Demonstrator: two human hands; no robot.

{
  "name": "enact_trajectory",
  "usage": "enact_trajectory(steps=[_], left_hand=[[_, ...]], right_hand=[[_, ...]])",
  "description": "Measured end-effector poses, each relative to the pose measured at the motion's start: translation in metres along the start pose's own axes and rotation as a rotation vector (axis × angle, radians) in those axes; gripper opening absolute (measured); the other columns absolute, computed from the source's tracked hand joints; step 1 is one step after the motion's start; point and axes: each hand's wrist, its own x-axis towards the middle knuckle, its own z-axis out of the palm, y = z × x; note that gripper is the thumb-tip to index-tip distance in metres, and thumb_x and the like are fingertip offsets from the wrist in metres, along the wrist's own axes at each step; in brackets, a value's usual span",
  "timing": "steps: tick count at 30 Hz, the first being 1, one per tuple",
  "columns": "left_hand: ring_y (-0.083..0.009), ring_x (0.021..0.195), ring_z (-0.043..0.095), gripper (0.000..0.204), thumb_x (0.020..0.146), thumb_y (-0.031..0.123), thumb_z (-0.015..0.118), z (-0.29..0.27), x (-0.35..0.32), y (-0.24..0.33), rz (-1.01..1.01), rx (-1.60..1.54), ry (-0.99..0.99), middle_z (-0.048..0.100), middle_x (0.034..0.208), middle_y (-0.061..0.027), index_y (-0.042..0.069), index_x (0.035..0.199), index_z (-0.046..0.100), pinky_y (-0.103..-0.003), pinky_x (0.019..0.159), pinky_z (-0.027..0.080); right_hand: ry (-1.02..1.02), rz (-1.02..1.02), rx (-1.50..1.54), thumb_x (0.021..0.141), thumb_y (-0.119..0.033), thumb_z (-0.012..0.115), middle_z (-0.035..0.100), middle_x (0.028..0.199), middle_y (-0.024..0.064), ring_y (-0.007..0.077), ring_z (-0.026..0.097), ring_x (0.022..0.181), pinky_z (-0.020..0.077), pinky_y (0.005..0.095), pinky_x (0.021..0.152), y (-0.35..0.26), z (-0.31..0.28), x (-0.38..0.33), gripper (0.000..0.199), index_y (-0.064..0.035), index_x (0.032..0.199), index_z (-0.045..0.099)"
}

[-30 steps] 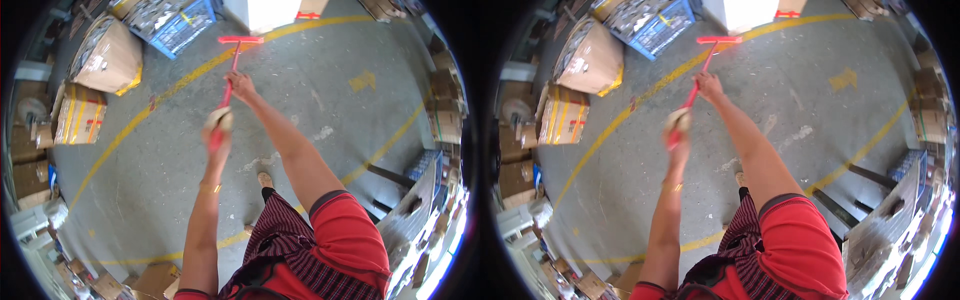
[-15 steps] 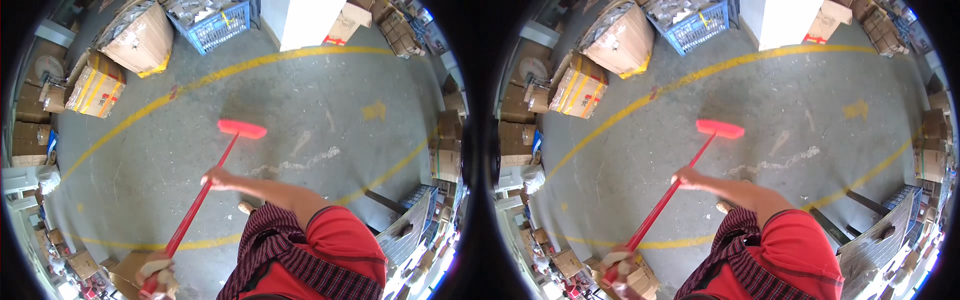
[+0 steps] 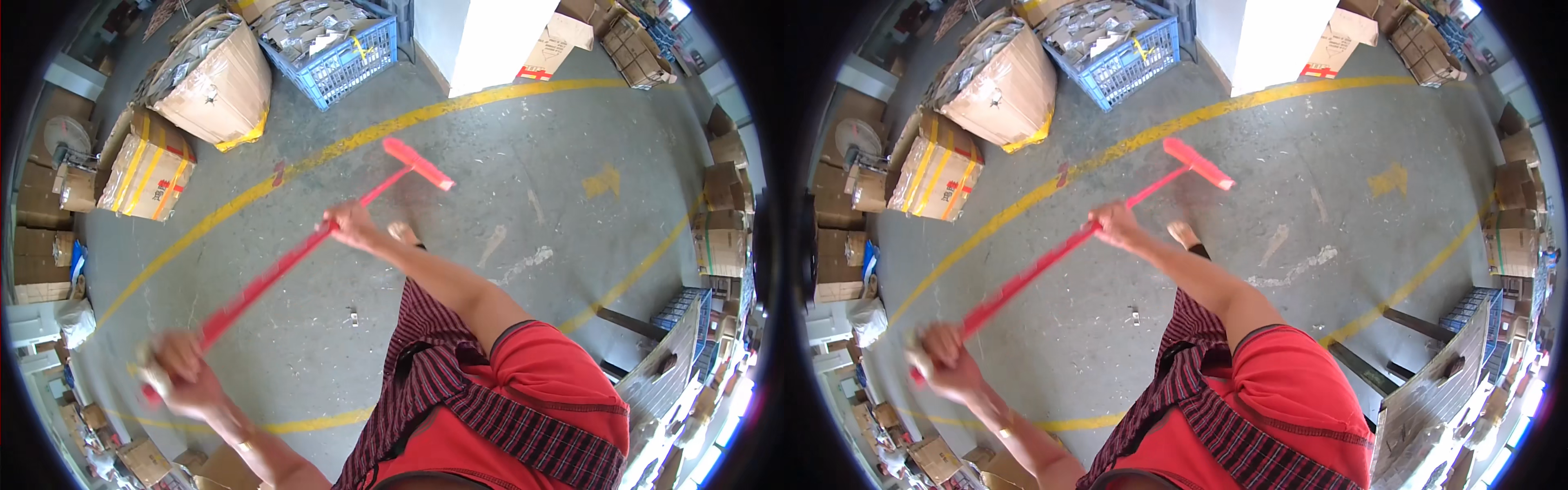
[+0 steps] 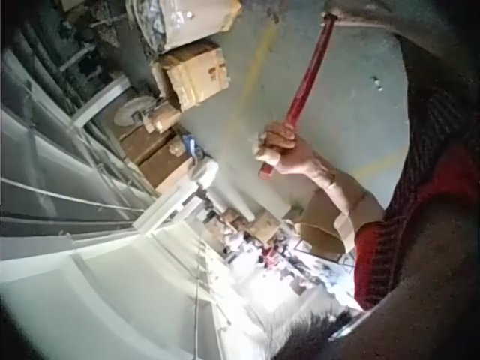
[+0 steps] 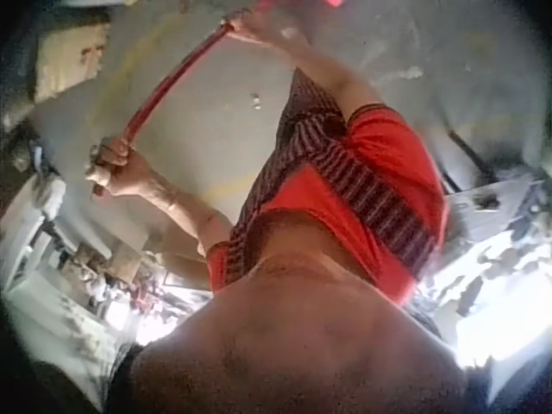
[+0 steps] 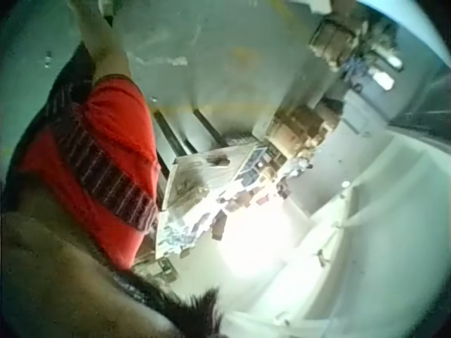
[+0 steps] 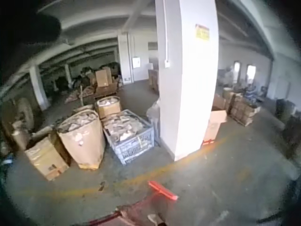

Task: Sweeping the floor and cleaning a work surface in a factory setting.

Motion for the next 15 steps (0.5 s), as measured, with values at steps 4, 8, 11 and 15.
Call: enact_trajectory(steps=[4, 8, 11, 15], left_hand=[[-0.0112, 0.06, 0.031, 0.032, 0.09, 0.027, 0.048, -0.01, 0.179, -0.122, -0.046, 0.076, -0.097, 0.027, 0.061, 0.003, 0.0, 0.106, 0.052, -0.032, 0.077, 0.037], [-0.0123, 0.062, 0.033, 0.031, 0.087, 0.026, 0.051, -0.004, 0.329, -0.259, -0.112, 0.001, -0.296, 0.029, 0.063, 0.0026, 0.001, 0.104, 0.052, -0.035, 0.083, 0.039], [-0.014, 0.073, 0.049, 0.023, 0.086, 0.02, 0.051, 0.025, 0.401, -0.362, -0.163, 0.026, -0.181, 0.048, 0.072, -0.0008, 0.001, 0.097, 0.054, -0.036, 0.08, 0.044], [-0.0151, 0.08, 0.053, 0.015, 0.084, 0.012, 0.056, 0.045, 0.418, -0.445, -0.288, 0.05, 0.034, 0.052, 0.083, -0.0031, 0.0, 0.092, 0.054, -0.036, 0.08, 0.046]], right_hand=[[0.133, 0.082, -0.195, 0.068, -0.028, 0.068, 0.056, 0.062, 0.0099, 0.0295, 0.058, 0.061, 0.0452, 0.0391, 0.056, 0.132, 0.003, 0.133, 0.021, -0.0099, 0.065, 0.058], [0.293, 0.107, -0.374, 0.07, -0.023, 0.065, 0.06, 0.069, 0.0074, 0.0279, 0.059, 0.067, 0.0458, 0.041, 0.061, 0.282, 0.008, 0.271, 0.012, -0.0121, 0.067, 0.059], [0.154, 0.401, -0.601, 0.071, -0.025, 0.063, 0.062, 0.084, 0.0017, 0.0221, 0.058, 0.087, 0.0445, 0.0402, 0.072, 0.392, 0.008, 0.342, 0.007, -0.0186, 0.075, 0.061], [-0.13, 0.629, -0.724, 0.071, -0.031, 0.062, 0.061, 0.095, -0.0015, 0.0196, 0.054, 0.099, 0.039, 0.0461, 0.082, 0.478, 0.022, 0.387, 0.013, -0.0247, 0.082, 0.061]])
